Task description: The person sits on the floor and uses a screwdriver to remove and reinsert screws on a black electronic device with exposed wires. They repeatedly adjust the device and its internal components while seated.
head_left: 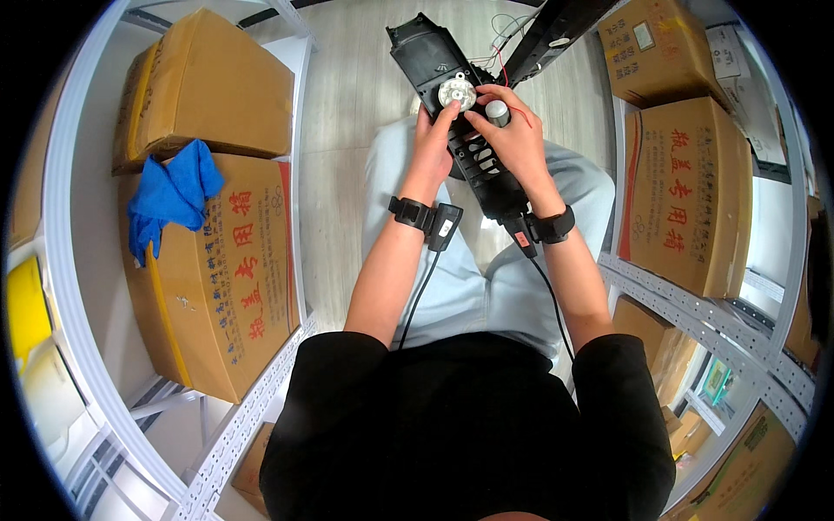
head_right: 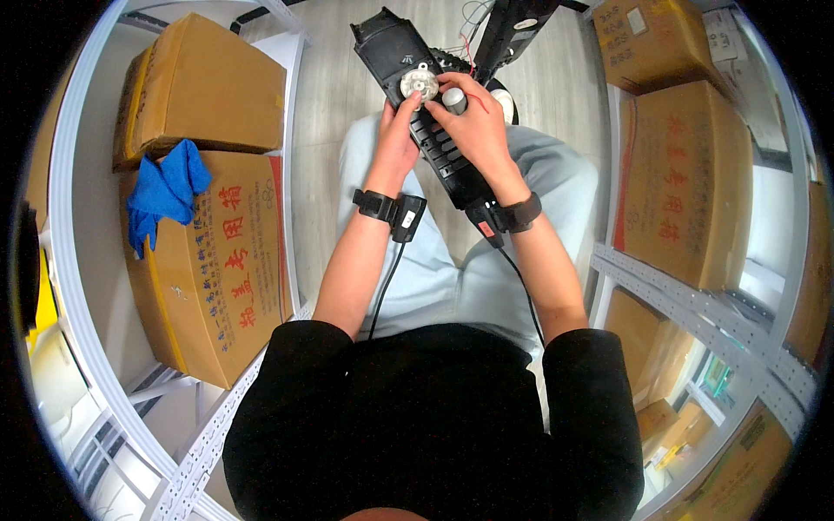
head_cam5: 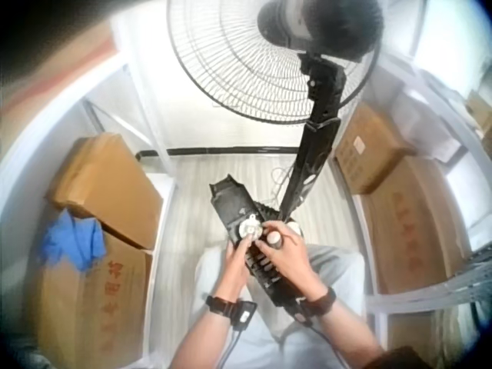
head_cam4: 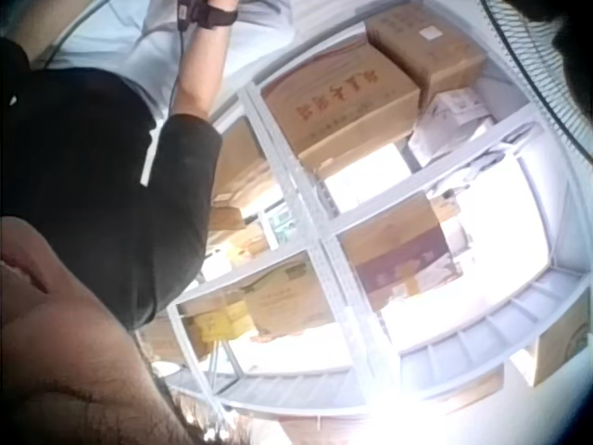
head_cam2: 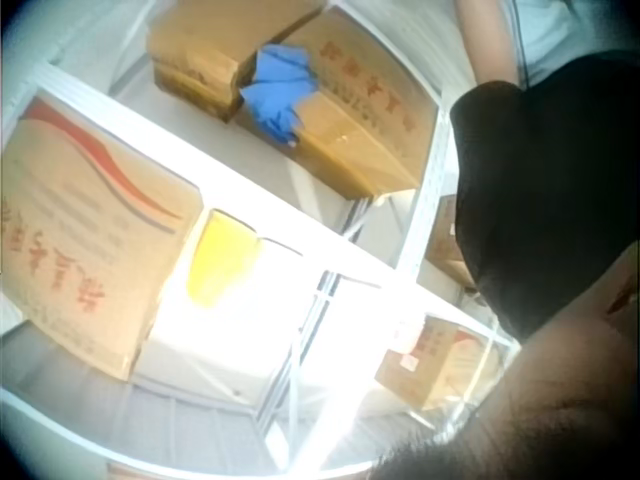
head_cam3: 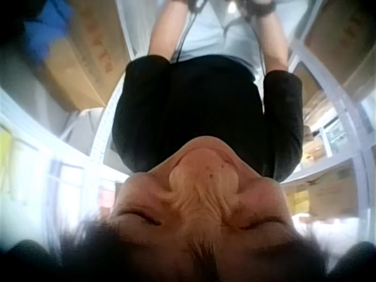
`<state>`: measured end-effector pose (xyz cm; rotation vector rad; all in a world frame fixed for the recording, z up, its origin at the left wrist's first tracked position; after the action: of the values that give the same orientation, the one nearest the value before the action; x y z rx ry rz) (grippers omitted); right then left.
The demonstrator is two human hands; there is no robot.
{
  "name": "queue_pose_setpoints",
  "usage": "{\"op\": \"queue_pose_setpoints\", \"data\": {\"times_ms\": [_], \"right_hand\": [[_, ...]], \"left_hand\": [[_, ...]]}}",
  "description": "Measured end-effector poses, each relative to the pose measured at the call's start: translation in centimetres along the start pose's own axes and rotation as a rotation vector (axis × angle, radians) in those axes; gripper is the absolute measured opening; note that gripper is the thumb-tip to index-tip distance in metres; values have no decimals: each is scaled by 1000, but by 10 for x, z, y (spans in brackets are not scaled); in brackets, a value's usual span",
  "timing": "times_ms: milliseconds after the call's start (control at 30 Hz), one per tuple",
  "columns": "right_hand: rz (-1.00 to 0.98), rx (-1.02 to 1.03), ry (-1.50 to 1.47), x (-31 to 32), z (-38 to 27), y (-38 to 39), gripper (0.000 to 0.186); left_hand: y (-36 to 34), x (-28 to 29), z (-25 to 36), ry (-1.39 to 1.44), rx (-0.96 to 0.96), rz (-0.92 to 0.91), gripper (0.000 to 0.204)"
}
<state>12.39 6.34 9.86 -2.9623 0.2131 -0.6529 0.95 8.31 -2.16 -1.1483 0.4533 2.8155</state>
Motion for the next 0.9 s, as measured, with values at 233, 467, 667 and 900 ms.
{"op": "queue_pose_setpoints", "data": {"times_ms": [233, 467, 667, 900], "right_hand": [[5, 236, 188, 0, -10, 0, 43], [-38, 144, 248, -5, -9, 4, 44], [-37, 118, 156, -6, -6, 6, 46], [-25, 175, 157, 10, -7, 7, 65]], "left_hand": [[3, -6, -1, 10, 26, -48, 45], [1, -5, 3, 23, -35, -54, 48], [-1, -3, 4, 0, -61, -22, 50], [-4, 6, 4, 57, -43, 50, 46]]}}
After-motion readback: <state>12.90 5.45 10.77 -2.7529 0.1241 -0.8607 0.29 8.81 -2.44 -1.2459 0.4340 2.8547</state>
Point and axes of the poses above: each hand's wrist, its own y-axis away from the middle knuckle, its own x-axis out of the back of the hand, z = x × y, the point moved 10 cm from there along -y, towards the middle knuckle, and after that the axes turned 4 degrees about -y, right-handed, at the moved point
